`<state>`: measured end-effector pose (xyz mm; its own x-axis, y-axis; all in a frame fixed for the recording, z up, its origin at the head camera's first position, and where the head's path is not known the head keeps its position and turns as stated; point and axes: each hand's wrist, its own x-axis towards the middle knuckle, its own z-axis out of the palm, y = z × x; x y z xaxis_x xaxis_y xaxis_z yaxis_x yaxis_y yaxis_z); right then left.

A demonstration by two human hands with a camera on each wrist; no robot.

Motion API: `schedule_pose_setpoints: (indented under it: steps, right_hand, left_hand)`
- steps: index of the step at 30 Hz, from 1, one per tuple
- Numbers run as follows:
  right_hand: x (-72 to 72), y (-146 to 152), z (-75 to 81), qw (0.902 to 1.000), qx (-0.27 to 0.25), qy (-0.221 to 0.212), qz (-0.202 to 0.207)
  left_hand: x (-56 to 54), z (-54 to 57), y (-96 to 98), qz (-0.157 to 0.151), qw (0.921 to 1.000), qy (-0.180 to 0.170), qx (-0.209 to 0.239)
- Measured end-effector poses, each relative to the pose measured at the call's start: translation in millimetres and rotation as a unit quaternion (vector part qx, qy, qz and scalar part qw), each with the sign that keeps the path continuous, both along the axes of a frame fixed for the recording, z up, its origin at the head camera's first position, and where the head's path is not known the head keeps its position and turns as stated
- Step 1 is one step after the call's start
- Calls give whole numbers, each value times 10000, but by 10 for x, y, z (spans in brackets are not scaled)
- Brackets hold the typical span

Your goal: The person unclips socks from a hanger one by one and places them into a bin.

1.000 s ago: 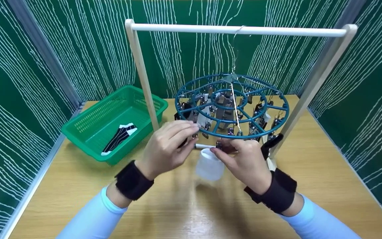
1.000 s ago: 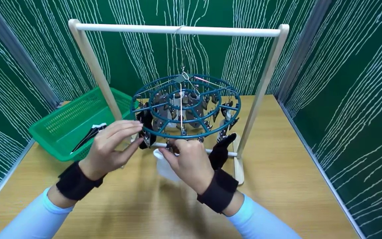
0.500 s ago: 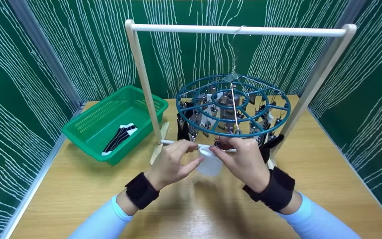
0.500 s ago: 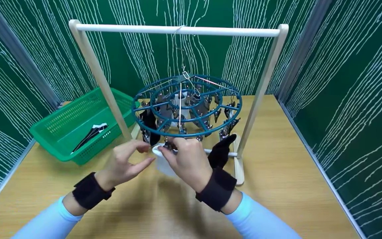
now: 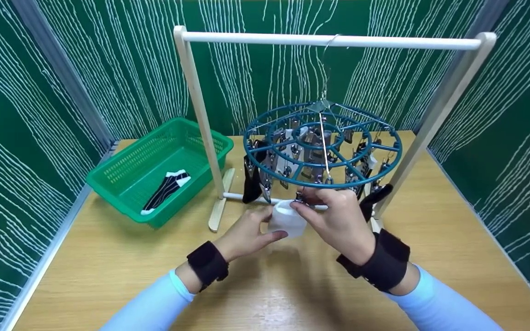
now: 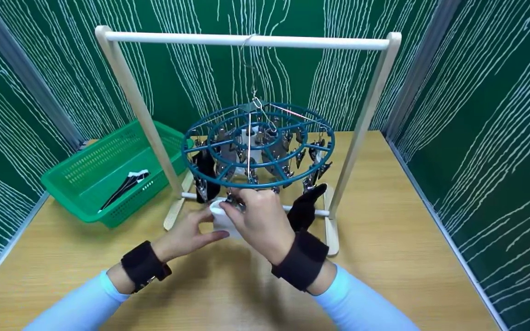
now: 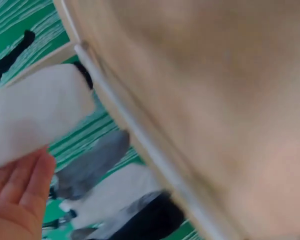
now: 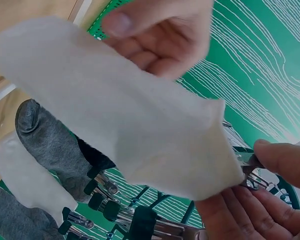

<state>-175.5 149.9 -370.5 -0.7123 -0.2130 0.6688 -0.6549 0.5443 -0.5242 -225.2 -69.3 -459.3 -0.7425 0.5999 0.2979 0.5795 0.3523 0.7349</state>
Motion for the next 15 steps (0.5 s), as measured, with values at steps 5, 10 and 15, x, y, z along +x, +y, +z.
schedule_pose_setpoints:
  steps: [5, 10, 15]
  right_hand:
    - [0, 13, -18, 9999, 106, 25, 67]
    - [0, 25, -36, 9992, 214, 318, 136]
    - [-6, 26, -46, 9982, 133, 551, 179]
  left_hand:
    - [-22, -107, 29, 11, 9945, -874, 579]
    - [-14, -129, 51, 37, 9903, -939, 1027]
    - [-9, -81, 40, 175, 9925, -674, 1001]
